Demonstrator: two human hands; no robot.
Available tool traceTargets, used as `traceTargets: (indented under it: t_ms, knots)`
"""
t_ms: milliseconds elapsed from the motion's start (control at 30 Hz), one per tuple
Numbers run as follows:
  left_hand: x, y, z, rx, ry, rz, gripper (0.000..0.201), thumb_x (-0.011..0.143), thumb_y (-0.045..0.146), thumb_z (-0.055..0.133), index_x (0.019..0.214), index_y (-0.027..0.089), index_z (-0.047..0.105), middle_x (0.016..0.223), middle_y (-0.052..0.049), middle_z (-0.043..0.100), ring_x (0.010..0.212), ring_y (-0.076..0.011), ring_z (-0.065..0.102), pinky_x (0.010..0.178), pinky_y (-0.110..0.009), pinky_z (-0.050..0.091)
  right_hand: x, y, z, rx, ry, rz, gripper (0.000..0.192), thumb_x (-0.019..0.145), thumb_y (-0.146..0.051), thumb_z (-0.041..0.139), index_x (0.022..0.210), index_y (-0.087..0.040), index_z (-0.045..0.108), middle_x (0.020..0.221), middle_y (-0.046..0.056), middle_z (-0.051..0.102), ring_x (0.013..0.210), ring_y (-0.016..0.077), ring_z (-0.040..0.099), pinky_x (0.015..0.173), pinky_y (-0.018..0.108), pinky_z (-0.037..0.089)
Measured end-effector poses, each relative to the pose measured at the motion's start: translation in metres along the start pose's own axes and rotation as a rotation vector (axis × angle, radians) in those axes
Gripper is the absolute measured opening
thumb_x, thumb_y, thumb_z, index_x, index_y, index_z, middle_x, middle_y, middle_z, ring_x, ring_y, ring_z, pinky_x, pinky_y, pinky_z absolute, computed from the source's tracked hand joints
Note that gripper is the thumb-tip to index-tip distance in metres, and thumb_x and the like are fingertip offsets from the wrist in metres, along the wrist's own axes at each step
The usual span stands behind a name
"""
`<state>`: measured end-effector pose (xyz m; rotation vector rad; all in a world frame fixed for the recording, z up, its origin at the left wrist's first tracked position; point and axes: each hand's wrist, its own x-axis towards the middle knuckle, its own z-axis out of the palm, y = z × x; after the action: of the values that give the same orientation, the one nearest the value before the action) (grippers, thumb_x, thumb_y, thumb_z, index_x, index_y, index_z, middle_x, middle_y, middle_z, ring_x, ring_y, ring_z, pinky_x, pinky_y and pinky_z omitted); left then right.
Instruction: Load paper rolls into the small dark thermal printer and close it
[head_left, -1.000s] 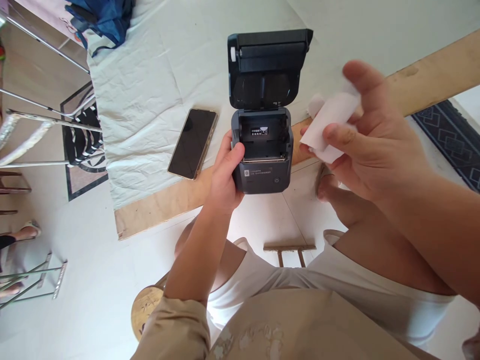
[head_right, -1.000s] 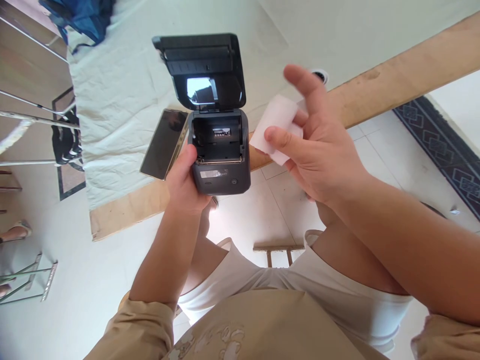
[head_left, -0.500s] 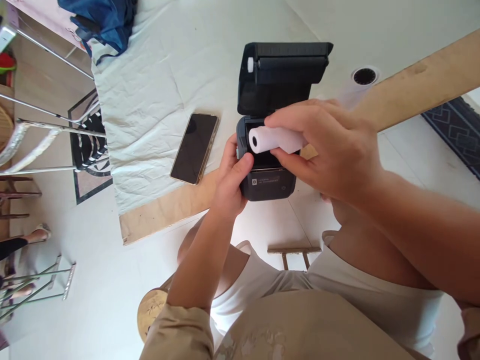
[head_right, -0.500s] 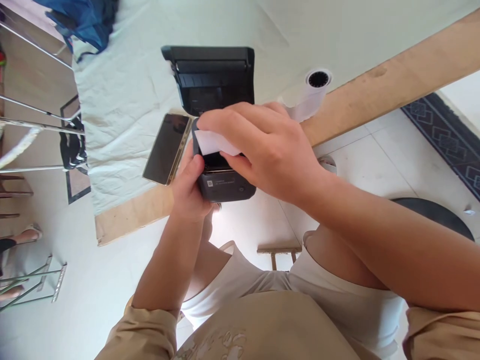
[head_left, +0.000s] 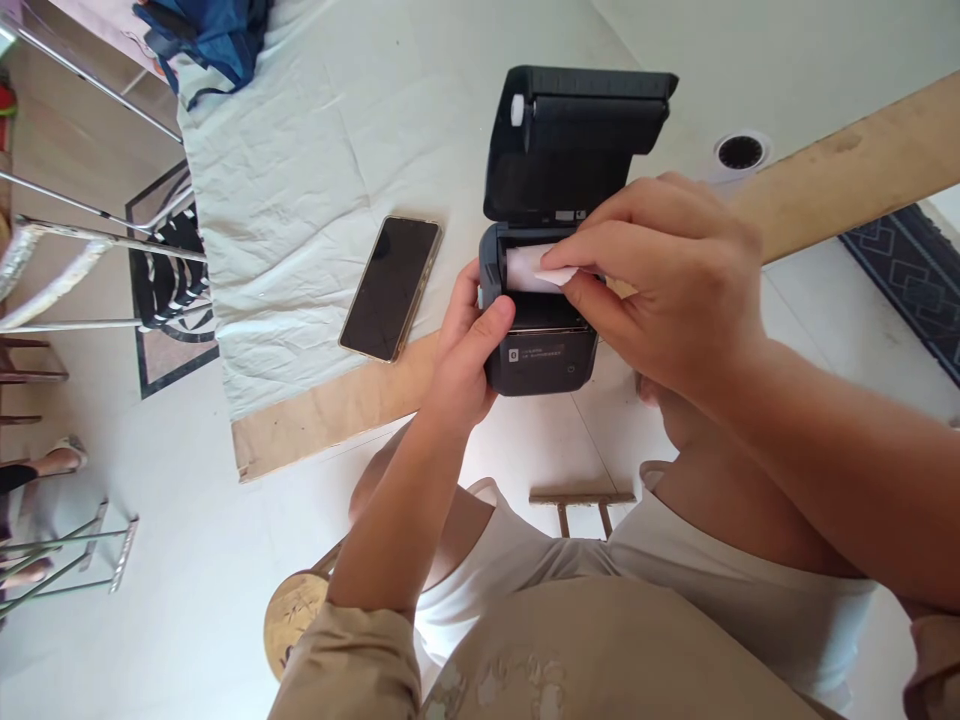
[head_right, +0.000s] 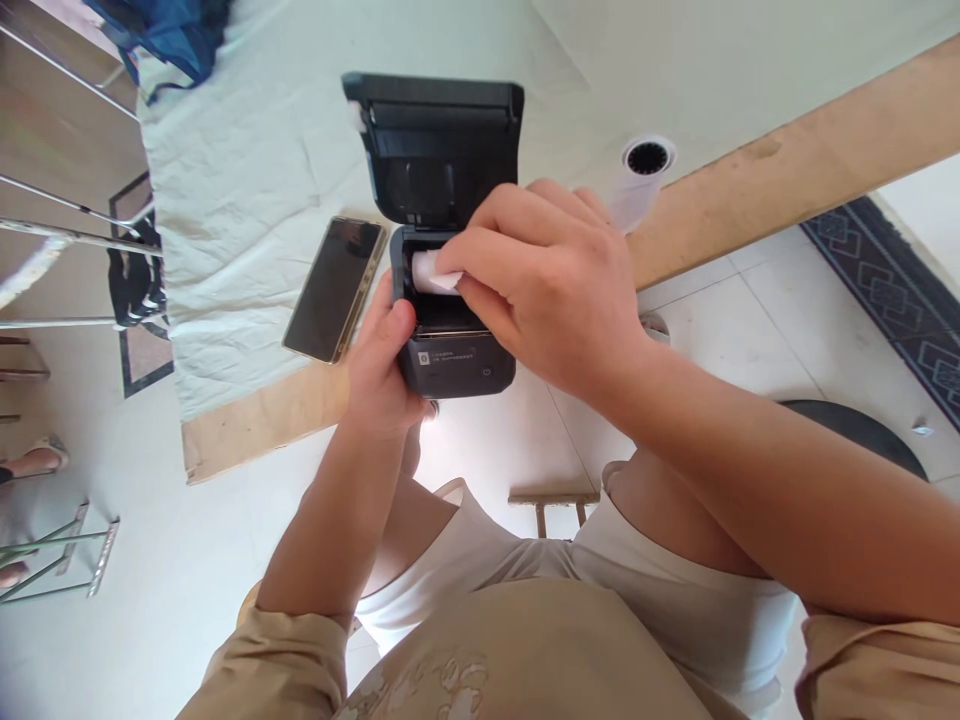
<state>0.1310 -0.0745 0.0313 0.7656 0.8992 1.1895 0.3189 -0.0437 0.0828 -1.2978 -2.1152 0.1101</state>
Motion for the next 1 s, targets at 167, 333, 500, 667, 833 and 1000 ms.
traceTargets:
  t_ms: [167, 333, 500, 667, 833, 1000]
  knots:
    - [0.001, -0.001, -0.001, 0.015, -0.005, 0.017, 0.062, 0.087, 0.066, 0.093, 0.133, 0.030, 0.069, 0.134, -0.005, 0.076, 0.153, -0.0392, 0.066, 0.116, -0.047, 0.066, -0.007, 0.005, 0.003, 0.065, 0.201, -0.166, 0.028, 0.107, -0.015, 0.060, 0.103, -0.029, 0.084, 0.097, 0.003, 0.081, 0.084, 0.0200, 0.071, 0.077, 0.038, 0.051]
    - [0.005, -0.002, -0.002, 0.034, 0.007, 0.093, 0.062, 0.086, 0.069, 0.092, 0.128, 0.028, 0.071, 0.124, -0.006, 0.074, 0.155, -0.0386, 0.062, 0.119, -0.048, 0.063, -0.016, 0.003, 0.010, 0.126, 0.237, -0.386, 0.021, 0.106, -0.010, 0.062, 0.100, -0.026, 0.074, 0.091, -0.003, 0.079, 0.079, 0.0148, 0.066, 0.074, 0.037, 0.040]
    - [0.006, -0.003, -0.007, 0.066, 0.023, 0.093, 0.064, 0.078, 0.062, 0.100, 0.126, 0.030, 0.071, 0.101, -0.002, 0.072, 0.135, -0.0350, 0.074, 0.107, -0.045, 0.067, -0.019, 0.003, 0.012, 0.213, 0.106, -0.465, 0.007, 0.110, -0.022, 0.067, 0.104, -0.024, 0.067, 0.095, -0.005, 0.080, 0.088, 0.0133, 0.072, 0.080, 0.037, 0.043]
    - [0.006, -0.006, -0.010, 0.117, 0.000, 0.055, 0.082, 0.073, 0.065, 0.101, 0.140, 0.033, 0.067, 0.115, -0.004, 0.076, 0.131, -0.0377, 0.077, 0.099, -0.043, 0.070, -0.011, 0.013, 0.006, 0.423, 0.258, -0.293, 0.009, 0.103, -0.017, 0.066, 0.108, -0.024, 0.069, 0.099, 0.002, 0.077, 0.091, 0.0160, 0.071, 0.074, 0.034, 0.054]
    - [0.006, -0.004, -0.008, 0.095, 0.001, 0.043, 0.084, 0.074, 0.065, 0.101, 0.142, 0.034, 0.065, 0.120, -0.006, 0.076, 0.135, -0.0384, 0.076, 0.101, -0.044, 0.070, -0.008, 0.028, 0.005, 0.389, 0.197, -0.283, 0.019, 0.101, -0.024, 0.072, 0.119, -0.026, 0.071, 0.120, 0.007, 0.073, 0.086, 0.0144, 0.066, 0.066, 0.031, 0.057]
    - [0.004, -0.002, -0.003, 0.066, 0.064, 0.044, 0.072, 0.079, 0.066, 0.099, 0.133, 0.031, 0.066, 0.114, -0.004, 0.073, 0.133, -0.0357, 0.076, 0.102, -0.042, 0.069, -0.017, 0.024, 0.004, 0.112, 0.044, -0.497, 0.016, 0.103, -0.028, 0.074, 0.119, -0.026, 0.070, 0.113, 0.003, 0.079, 0.089, 0.0192, 0.068, 0.073, 0.038, 0.052]
